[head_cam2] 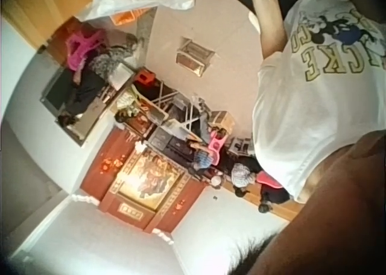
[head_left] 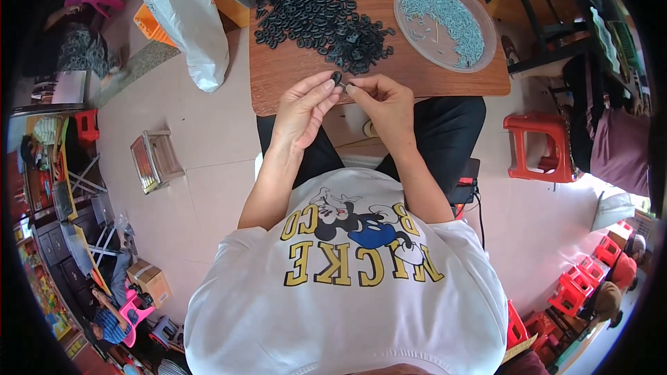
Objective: The person receives plastic components from another person, takes pins from a dish, and assembles the plastic parts together by hand.
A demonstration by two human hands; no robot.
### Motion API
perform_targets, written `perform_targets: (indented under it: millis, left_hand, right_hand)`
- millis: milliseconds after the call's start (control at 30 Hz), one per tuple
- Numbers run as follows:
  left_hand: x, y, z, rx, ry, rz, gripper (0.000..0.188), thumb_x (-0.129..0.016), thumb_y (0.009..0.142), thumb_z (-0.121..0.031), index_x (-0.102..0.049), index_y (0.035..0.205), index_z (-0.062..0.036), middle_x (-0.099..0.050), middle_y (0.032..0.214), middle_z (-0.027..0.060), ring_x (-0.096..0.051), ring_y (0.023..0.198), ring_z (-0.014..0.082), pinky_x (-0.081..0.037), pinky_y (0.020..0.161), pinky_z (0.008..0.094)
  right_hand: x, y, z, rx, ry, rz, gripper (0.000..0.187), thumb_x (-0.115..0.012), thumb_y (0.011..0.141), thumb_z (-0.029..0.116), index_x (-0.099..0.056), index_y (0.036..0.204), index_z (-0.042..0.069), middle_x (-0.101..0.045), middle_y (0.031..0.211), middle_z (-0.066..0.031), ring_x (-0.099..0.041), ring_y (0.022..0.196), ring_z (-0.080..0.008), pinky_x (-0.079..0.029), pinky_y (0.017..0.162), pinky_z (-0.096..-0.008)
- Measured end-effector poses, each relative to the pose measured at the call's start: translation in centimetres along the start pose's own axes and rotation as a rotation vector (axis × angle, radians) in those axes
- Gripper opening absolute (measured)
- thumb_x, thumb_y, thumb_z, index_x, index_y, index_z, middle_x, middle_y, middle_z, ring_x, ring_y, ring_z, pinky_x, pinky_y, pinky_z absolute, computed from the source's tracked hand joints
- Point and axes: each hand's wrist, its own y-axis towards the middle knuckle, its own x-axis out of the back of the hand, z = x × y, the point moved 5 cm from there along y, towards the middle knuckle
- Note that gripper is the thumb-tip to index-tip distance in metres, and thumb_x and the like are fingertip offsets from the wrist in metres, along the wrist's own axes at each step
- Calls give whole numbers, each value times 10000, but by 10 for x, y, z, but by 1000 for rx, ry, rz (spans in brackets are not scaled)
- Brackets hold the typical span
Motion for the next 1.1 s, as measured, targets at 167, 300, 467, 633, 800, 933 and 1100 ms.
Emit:
perform_targets:
  millis: [167, 300, 467, 633, 800, 933, 1100]
  left_hand:
    - [-6, -3, 0, -49, 76, 19, 201, -594, 852, 15, -617, 1050, 41, -663, 941, 139, -657, 808, 179, -560, 712, 254]
    - [-12, -8, -3, -179, 266, -4, 188, -613, 836, 26, -635, 1021, 47, -670, 922, 140, -655, 778, 169, -551, 703, 250]
    - [-16, -13, 0, -232, 363, -18, 195, -656, 803, 28, -654, 997, 50, -679, 895, 128, -636, 756, 136, -514, 689, 236]
    - [-16, -17, 1, -225, 383, 6, 229, -665, 790, 40, -653, 1019, 41, -677, 917, 127, -630, 755, 122, -512, 691, 228]
    - [-15, -18, 3, -213, 401, 71, 281, -679, 756, 82, -659, 1029, 20, -669, 927, 102, -626, 803, 103, -511, 709, 200]
    - [-14, -18, 1, -337, 504, 91, 288, -688, 745, 86, -668, 1021, 9, -660, 941, 79, -617, 804, 91, -505, 705, 189]
    - [-15, -26, -3, -501, 648, 23, 249, -704, 735, 69, -691, 974, 0, -656, 955, 57, -579, 758, 50, -473, 646, 164]
  right_hand:
    - [5, -3, 1, -3, -44, -17, 153, -700, 764, 100, -695, 873, -8, -665, 710, -23, -572, 625, -47, -454, 575, -199]
    - [3, -5, -2, -10, 7, -23, 130, -690, 772, 85, -697, 866, -4, -665, 708, -25, -576, 626, -48, -453, 574, -196]
    - [2, -6, -5, -16, 41, -12, 135, -681, 782, 67, -693, 902, 6, -669, 730, -25, -583, 635, -53, -453, 577, -195]
    - [-2, -11, -2, -53, 179, 139, 293, -638, 824, 53, -642, 1117, 34, -619, 780, -3, -542, 697, -50, -431, 642, -188]
    - [-1, -13, -5, 14, 71, 237, 328, -598, 861, 28, -602, 1189, 37, -563, 878, 19, -500, 811, -45, -386, 722, -180]
    - [-3, -15, -6, 25, 122, 208, 319, -594, 865, 30, -609, 1183, 46, -547, 862, 30, -485, 788, -36, -378, 696, -177]
    - [-3, -19, 2, 47, -3, 203, 307, -592, 870, 40, -613, 1176, 45, -536, 843, 37, -474, 754, -26, -377, 638, -163]
